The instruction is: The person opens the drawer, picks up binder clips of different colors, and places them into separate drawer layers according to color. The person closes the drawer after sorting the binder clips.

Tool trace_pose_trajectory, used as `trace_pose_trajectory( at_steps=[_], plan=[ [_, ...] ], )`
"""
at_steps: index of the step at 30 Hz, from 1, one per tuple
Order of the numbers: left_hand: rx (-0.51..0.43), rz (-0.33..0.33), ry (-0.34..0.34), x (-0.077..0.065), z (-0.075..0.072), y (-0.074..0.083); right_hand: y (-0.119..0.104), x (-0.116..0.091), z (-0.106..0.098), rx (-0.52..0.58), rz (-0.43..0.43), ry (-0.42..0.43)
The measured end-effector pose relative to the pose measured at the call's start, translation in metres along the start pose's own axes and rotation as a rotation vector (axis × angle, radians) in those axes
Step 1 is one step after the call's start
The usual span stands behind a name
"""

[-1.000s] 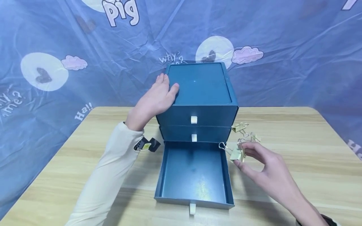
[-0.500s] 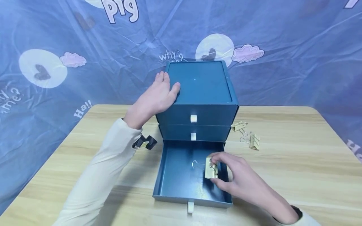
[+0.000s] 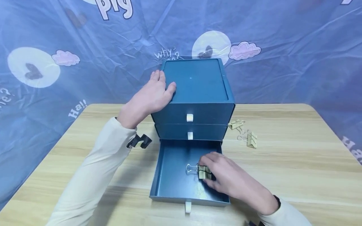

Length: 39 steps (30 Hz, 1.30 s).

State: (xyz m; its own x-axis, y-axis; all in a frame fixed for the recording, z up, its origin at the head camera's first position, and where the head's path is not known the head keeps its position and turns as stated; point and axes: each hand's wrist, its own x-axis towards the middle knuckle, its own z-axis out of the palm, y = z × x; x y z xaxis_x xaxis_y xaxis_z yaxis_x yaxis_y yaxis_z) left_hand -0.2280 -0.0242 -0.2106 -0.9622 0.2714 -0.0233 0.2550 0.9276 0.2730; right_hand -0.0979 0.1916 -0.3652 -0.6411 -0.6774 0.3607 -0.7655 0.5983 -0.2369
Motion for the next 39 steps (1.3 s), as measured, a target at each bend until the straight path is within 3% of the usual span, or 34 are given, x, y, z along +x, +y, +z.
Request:
trace_pose_trajectory(
  at_steps=[8,17,24,35,39],
  plan=[
    [-0.008,-0.009,0.0,-0.003,-0.004,-0.003,0.008,0.001,0.001,-0.135,-0.097,0.053],
    [-0.013,0.001,-0.009,-0.001,-0.005,-0.004,0.009,-0.002,-0.006,-0.258,0.057,-0.039],
    [-0.014,0.01,-0.007,-0.001,-0.004,-0.003,0.004,-0.002,-0.005,-0.236,0.146,-0.081],
    [-0.017,0.007,-0.02,0.001,-0.001,-0.001,-0.009,-0.003,0.004,-0.15,0.235,-0.03],
    [-0.033,0.004,-0.024,0.0,-0.001,-0.002,-0.01,-0.001,0.002,-0.122,0.271,-0.06]
  ],
)
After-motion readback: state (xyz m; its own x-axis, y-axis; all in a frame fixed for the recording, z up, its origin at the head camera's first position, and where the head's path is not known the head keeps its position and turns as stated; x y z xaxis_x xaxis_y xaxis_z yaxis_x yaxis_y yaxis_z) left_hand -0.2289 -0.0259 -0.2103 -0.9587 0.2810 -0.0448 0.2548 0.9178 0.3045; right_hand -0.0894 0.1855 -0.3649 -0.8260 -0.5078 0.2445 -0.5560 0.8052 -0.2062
